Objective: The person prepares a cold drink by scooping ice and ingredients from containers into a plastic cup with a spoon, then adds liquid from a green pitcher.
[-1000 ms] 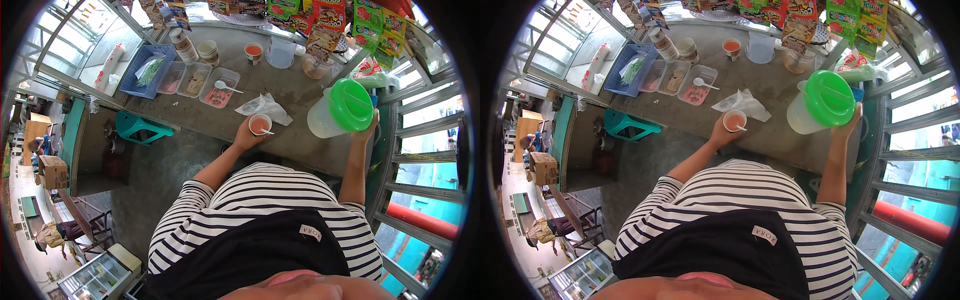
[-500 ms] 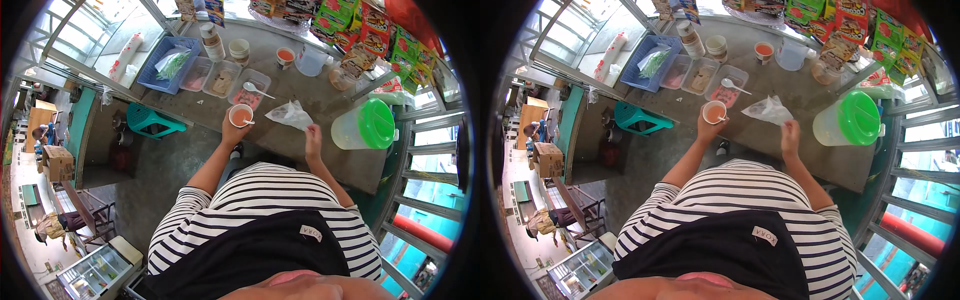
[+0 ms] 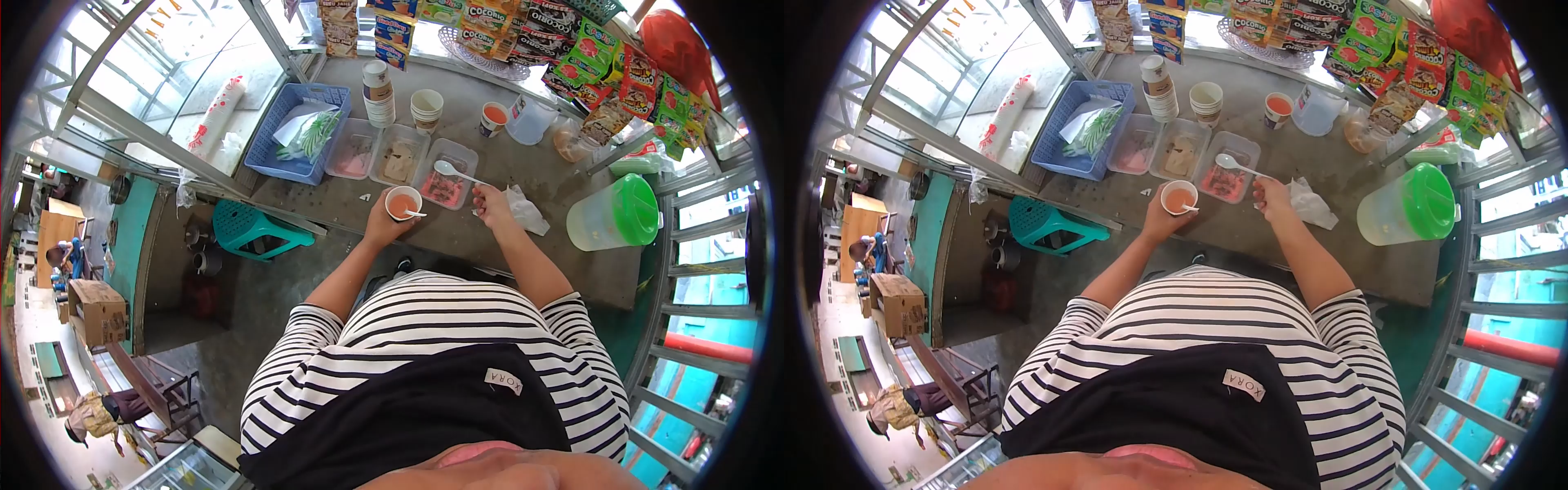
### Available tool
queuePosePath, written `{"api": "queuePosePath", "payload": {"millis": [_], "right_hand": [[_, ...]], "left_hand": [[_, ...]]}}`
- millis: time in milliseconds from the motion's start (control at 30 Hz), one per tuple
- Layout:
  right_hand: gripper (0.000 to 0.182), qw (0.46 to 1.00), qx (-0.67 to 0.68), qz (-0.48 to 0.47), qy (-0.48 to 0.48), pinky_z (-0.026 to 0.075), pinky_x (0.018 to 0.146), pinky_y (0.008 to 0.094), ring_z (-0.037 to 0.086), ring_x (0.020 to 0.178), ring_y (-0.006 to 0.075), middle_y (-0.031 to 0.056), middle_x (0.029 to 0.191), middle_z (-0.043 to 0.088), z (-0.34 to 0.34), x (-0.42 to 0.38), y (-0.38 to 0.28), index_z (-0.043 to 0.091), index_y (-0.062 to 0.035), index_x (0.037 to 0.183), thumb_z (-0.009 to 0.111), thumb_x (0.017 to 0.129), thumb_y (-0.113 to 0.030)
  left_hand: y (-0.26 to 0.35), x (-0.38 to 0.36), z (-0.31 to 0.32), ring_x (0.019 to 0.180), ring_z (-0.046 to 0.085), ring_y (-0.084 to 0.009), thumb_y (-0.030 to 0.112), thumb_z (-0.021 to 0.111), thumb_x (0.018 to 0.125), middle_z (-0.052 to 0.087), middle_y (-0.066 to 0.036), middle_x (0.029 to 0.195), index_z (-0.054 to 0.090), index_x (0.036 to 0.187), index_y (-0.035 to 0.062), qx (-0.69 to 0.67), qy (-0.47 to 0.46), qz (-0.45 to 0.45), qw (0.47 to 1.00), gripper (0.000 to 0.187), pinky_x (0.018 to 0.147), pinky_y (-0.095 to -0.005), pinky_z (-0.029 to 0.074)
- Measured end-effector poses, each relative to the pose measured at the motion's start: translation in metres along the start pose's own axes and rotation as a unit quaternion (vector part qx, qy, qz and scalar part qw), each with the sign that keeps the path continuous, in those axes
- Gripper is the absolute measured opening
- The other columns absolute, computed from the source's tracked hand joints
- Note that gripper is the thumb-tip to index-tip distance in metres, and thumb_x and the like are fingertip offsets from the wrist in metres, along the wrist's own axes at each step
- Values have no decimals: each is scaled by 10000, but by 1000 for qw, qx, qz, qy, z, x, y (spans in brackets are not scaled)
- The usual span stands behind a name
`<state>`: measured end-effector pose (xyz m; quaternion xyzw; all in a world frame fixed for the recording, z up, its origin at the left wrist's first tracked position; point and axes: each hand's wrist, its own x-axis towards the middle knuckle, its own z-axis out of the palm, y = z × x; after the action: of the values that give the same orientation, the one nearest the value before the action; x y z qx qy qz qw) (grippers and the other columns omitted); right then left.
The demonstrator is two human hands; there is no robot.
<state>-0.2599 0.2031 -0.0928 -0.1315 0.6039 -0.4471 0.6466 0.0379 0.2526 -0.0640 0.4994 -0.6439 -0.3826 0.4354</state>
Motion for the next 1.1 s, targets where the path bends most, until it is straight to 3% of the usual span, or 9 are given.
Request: {"api": "queuePosePath", "payload": {"millis": [133,333,400,533,600,700,800,933,1100], "right_hand": [[146,998,45,-37,38,342,473,241,545,608,83,-36,802,619,23,-7,-3,643,-150,969,718,896,-252],[222,972,-123,-156,129,390,463,272,590,602,113,-9,742,643,36,18,-2,706,-128,1015,650,954,-334],[288,713,-456,-470,252,399,431,309,612,610,132,-5,674,593,25,34,-1,712,-114,1018,626,968,-384],[407,726,-461,-442,257,458,490,381,652,658,202,41,721,632,27,23,-9,709,-59,991,648,935,-457],[527,915,-217,-190,282,501,621,422,677,731,255,91,809,691,38,18,-13,709,-7,942,669,891,-530],[628,949,-96,-77,289,524,754,438,711,842,338,167,962,734,46,34,-25,703,-17,923,687,818,-635],[618,863,-328,-242,298,529,810,407,716,911,309,163,1022,736,32,54,-33,725,-25,1004,726,801,-608],[576,864,-369,-195,282,520,864,389,712,963,302,163,1040,738,30,70,-29,737,-65,1075,739,803,-572],[350,802,-312,-386,331,530,786,396,714,872,295,108,910,738,30,77,-31,703,-66,1019,692,892,-392]], "left_hand": [[-9,13,-8,1058,656,-266,267,909,687,670,-135,1123,536,1238,37,-1,-48,14,999,704,929,-378,504],[-16,14,-7,1046,656,-271,285,895,705,665,-139,1129,533,1229,24,-1,-66,41,997,688,921,-379,506],[-18,14,-8,1047,655,-271,289,892,708,661,-140,1135,532,1230,22,0,-64,49,997,688,921,-379,505],[-19,15,-10,1055,652,-270,292,893,706,653,-140,1147,528,1243,22,-17,-75,47,996,703,920,-377,504],[-19,16,-11,1057,652,-270,293,892,706,651,-139,1146,527,1248,22,-25,-81,49,995,708,922,-376,503],[-18,17,-11,1063,649,-269,289,891,706,648,-137,1147,529,1253,21,-12,-83,48,995,708,931,-373,500],[-15,16,-13,1065,647,-272,284,888,707,645,-135,1152,532,1253,23,-30,-94,38,994,702,937,-376,498],[-14,17,-14,1080,641,-268,270,888,706,642,-134,1159,531,1258,25,-30,-97,37,994,702,940,-375,496],[-19,18,-16,1088,635,-263,251,887,708,639,-129,1163,532,1264,24,-37,-112,49,992,697,947,-374,492]]}}
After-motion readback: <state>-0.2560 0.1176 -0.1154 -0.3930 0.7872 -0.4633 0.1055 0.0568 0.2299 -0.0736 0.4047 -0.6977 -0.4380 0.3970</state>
